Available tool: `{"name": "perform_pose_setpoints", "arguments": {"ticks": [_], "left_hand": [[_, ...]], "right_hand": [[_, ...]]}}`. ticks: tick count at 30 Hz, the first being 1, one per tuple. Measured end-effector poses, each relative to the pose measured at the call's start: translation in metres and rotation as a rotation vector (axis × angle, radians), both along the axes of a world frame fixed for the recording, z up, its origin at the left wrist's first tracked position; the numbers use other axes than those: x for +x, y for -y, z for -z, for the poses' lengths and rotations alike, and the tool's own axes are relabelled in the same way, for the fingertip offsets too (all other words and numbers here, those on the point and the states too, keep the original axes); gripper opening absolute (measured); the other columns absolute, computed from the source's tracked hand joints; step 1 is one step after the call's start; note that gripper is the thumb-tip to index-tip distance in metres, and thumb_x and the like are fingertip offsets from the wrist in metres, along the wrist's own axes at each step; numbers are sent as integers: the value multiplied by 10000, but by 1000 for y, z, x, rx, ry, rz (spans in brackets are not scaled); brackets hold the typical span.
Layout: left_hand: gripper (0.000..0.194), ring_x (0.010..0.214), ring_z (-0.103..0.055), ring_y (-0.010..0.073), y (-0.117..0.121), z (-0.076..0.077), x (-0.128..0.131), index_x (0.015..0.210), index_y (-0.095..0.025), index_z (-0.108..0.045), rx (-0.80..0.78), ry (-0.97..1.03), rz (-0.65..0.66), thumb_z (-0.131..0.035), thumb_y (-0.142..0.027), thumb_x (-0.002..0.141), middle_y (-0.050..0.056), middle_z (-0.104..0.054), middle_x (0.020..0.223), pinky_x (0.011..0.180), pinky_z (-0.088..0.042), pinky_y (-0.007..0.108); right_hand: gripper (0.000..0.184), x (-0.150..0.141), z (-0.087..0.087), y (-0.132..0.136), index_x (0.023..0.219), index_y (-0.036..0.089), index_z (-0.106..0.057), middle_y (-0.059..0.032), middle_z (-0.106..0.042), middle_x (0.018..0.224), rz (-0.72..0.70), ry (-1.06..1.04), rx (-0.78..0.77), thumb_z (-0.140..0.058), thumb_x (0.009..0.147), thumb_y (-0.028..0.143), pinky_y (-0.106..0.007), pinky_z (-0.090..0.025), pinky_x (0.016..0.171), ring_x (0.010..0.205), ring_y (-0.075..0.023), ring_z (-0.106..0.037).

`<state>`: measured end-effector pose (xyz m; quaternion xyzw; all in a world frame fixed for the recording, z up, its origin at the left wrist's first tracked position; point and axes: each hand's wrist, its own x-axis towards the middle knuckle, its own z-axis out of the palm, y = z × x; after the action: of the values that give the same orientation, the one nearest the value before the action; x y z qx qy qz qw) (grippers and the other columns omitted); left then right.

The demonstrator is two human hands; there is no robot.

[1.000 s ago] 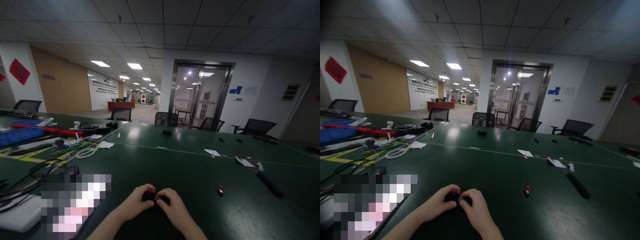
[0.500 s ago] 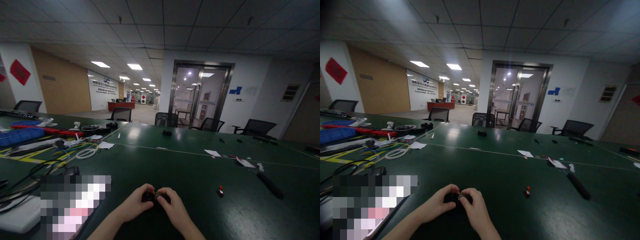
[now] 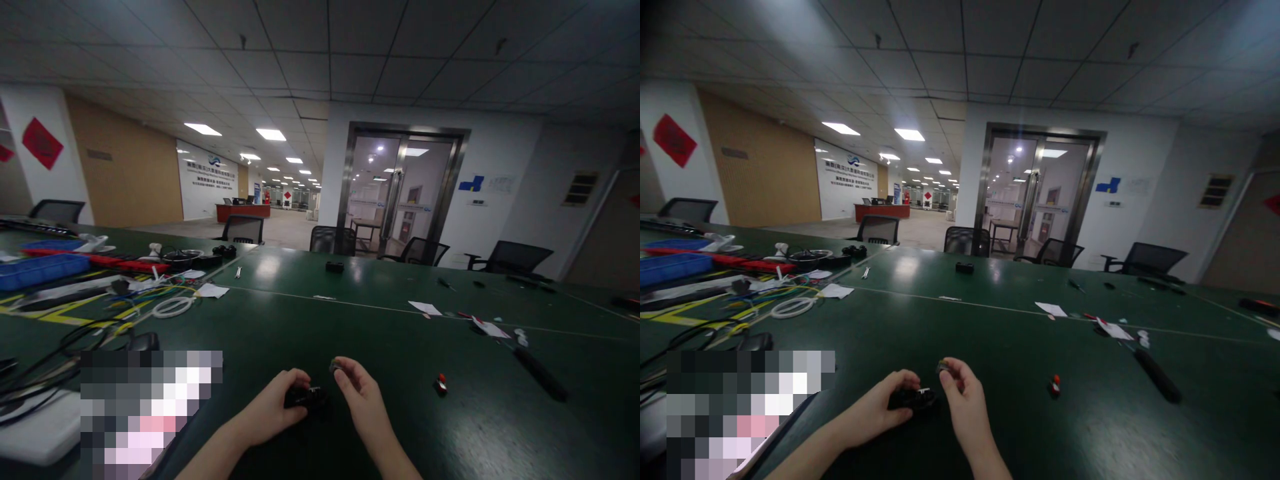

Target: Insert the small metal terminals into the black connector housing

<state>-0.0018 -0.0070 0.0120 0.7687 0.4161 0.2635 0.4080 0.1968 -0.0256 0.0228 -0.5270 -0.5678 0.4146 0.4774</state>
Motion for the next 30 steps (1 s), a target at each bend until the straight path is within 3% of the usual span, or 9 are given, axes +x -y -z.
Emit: {"name": "perform_pose_setpoints", "arguments": {"ticks": [7,13,22,30], "left_hand": [[484,1024,-491,208,-2,5,-4,1138,-232,-515,82,-109,-29,-625,-250,667,45,-542,1114,922,-362,326],[364,964,-472,214,-1,1,-3,1029,-241,-571,200,-187,4,-616,-251,668,26,-563,1010,859,-360,310],[360,986,-455,209,2,-8,-2,1049,-240,-558,143,-208,22,-591,-253,691,16,-547,1039,885,-336,318],[382,1044,-430,219,4,-14,-4,1087,-253,-541,79,-211,39,-576,-257,707,12,-519,1111,928,-313,338]], "right_hand": [[449,10,1,-5,1072,196,-560,-65,-610,1087,129,-173,49,-551,721,475,-349,-425,881,1057,-238,-526],[440,14,-2,-4,1102,200,-534,-65,-600,1093,190,-197,27,-521,749,463,-353,-409,904,1068,-232,-516],[498,16,8,-10,1062,203,-572,-54,-627,1030,318,-287,77,-562,695,539,-329,-439,828,971,-222,-551],[455,17,12,-11,1056,233,-577,-32,-635,1017,296,-337,57,-594,689,500,-327,-447,815,975,-218,-556]]}}
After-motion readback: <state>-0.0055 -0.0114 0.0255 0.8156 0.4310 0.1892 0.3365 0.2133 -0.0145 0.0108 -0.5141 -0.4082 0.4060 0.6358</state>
